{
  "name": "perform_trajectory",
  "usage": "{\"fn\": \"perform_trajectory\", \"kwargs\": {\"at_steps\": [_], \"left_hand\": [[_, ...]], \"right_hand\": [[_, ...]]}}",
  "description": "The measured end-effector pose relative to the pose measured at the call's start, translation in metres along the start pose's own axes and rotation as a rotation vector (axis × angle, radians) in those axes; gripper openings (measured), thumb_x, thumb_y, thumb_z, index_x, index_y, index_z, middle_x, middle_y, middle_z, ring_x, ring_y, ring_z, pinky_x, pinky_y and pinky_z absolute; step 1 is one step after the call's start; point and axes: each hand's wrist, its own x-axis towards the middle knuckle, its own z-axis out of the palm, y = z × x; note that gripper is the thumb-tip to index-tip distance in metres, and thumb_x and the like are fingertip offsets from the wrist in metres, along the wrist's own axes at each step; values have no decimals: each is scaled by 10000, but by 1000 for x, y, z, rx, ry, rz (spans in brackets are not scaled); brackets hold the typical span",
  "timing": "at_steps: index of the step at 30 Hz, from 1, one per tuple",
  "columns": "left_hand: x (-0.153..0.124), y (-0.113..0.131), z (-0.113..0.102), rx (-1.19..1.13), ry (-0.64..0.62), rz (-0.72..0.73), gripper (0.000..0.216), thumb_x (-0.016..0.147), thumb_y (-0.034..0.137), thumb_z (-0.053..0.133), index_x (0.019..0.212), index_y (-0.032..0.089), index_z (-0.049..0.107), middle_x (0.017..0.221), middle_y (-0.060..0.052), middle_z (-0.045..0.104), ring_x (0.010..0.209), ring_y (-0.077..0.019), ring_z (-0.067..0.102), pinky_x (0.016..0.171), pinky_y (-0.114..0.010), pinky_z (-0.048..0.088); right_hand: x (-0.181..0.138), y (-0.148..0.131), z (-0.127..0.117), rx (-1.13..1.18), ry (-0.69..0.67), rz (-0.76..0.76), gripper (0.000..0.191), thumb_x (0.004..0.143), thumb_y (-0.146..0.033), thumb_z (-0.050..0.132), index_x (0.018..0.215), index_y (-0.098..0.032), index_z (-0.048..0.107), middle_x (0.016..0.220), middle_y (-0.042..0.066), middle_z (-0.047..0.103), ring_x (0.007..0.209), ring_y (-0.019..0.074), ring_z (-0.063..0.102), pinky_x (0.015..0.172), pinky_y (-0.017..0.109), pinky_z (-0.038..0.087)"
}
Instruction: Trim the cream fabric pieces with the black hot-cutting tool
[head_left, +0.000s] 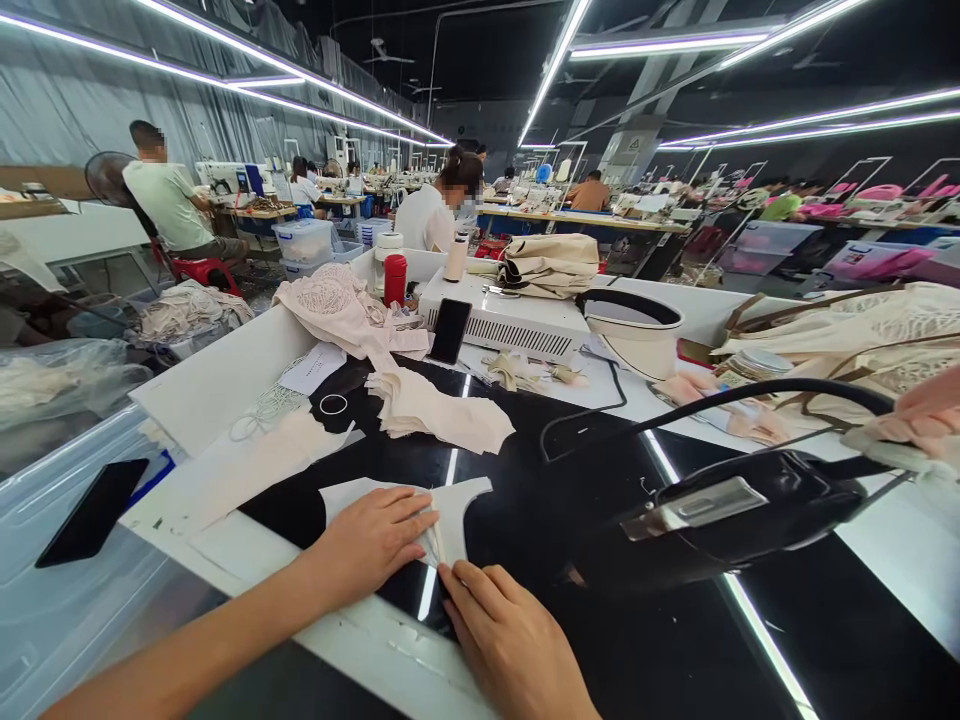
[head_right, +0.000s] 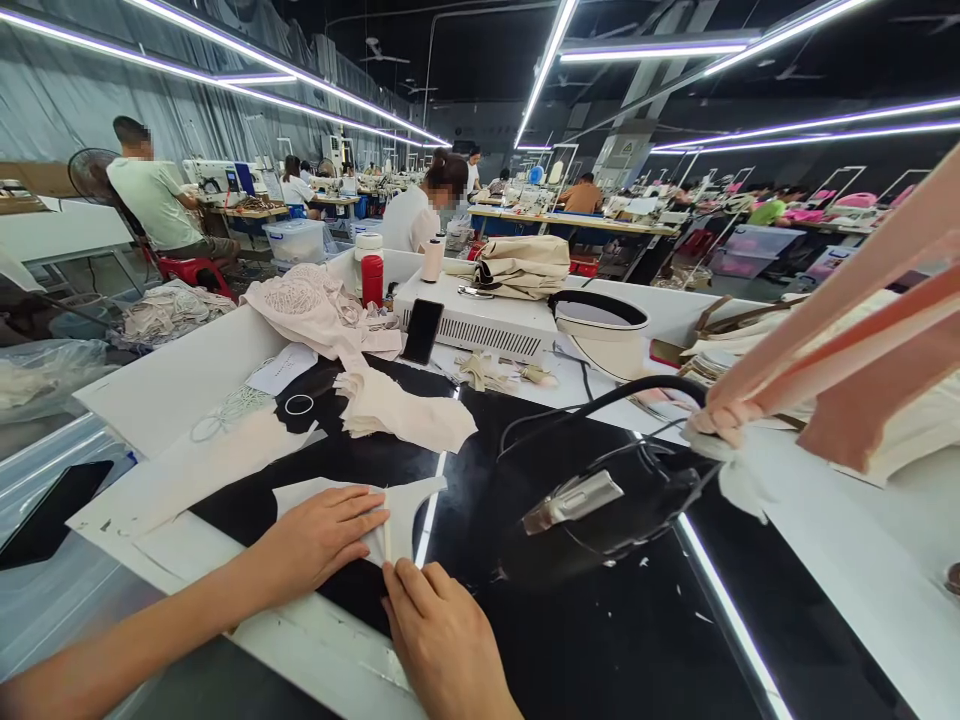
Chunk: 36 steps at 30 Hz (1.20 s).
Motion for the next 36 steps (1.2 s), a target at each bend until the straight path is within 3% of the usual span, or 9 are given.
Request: {"fn": "perform_trajectory", "kwargs": {"at_steps": [8, 14, 20, 30, 36], "left_hand": [[13, 0, 3, -38, -28, -142, 343, 1124, 292, 535, 1439, 193, 628, 1482, -77, 671, 1302, -286, 628, 1064, -450, 536], [43, -5, -7, -94, -68, -285, 185, 1085, 246, 614, 1220, 216, 737, 1277, -49, 747, 1118, -275, 655, 929, -420, 538], [56, -4, -9, -202, -101, -420, 62, 989, 236, 768, 1027, 201, 734, 1147, -34, 706, 1087, -259, 629, 953, -399, 497], [65, 0, -13, -372, -148, -461, 112, 923, 256, 816, 898, 216, 714, 1107, -15, 695, 1095, -241, 628, 975, -373, 463], [67, 2, -10, -419, -130, -446, 95, 926, 166, 698, 863, 218, 648, 879, 19, 696, 907, -204, 637, 837, -312, 486]], "right_hand": [[-1, -2, 3, 8, 27, 6, 294, 1050, -97, 478, 1112, -119, 765, 940, 70, 815, 649, 170, 671, 569, 291, 547], [-1, -1, 5, 30, 49, -11, 314, 1037, -68, 465, 1095, -117, 770, 943, 74, 813, 644, 177, 654, 567, 308, 549], [-5, -1, 7, 37, 56, -13, 320, 1041, -77, 466, 1113, -126, 774, 987, 83, 822, 656, 188, 649, 555, 320, 546], [-12, -1, 10, 56, 55, 13, 316, 1062, -101, 463, 1141, -151, 765, 1012, 81, 825, 689, 182, 654, 610, 319, 560], [-13, -1, 10, 63, 54, 19, 330, 1064, -98, 449, 1157, -164, 759, 1024, 76, 825, 691, 181, 646, 604, 326, 534]]}}
